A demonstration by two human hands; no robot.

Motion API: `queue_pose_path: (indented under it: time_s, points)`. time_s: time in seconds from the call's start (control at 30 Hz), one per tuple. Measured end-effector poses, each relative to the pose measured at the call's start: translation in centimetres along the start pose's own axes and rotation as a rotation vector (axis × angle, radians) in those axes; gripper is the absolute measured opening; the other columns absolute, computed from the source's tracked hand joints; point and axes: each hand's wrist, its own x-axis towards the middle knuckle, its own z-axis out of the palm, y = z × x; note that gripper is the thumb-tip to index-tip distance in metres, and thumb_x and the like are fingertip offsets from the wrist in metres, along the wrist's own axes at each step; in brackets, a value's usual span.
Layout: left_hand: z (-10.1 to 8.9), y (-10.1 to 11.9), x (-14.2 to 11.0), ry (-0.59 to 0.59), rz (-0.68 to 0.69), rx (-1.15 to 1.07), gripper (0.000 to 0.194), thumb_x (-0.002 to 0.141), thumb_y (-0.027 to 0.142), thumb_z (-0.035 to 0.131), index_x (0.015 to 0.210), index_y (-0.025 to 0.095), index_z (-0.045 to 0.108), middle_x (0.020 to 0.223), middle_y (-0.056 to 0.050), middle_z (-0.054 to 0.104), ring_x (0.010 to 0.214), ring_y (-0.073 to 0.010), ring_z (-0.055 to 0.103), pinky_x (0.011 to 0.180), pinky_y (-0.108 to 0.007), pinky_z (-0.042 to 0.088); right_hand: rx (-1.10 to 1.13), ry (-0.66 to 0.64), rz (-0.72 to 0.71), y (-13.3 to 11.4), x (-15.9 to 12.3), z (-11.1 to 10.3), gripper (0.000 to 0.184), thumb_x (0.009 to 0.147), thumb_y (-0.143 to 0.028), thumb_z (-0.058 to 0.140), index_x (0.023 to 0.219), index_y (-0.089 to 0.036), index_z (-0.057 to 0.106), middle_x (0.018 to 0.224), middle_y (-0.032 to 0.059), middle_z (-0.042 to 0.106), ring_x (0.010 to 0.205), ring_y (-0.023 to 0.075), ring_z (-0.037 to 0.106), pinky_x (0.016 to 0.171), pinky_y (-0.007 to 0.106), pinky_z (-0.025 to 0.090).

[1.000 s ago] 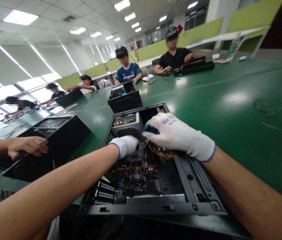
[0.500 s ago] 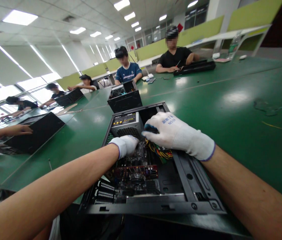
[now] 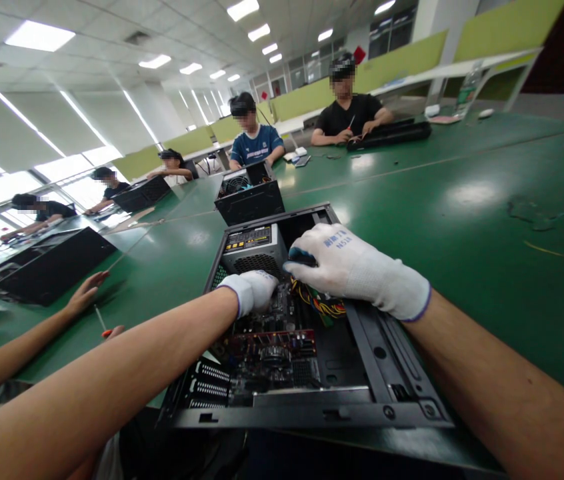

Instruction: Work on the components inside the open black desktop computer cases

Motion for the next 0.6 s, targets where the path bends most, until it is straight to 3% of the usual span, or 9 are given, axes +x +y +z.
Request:
queue_pose_path:
  time_s: [0.6]
  points:
    - [-0.15,0.14,-0.13,-0.006,-0.01,0.005,0.046,0.073,0.033,0.073,0.117,0.019,0.068,0.123,-0.013,0.071,0.112,-0.0305,0.068,0.1,-0.039,0.054,-0.006,-0.019,0.007,-0.17,0.01,-0.11,0.041,0.098,-0.05,0.051,0.106,-0.015,0.07,0.108,0.0132,0.071,0.101,0.0259,0.061,0.089,0.036,0.042]
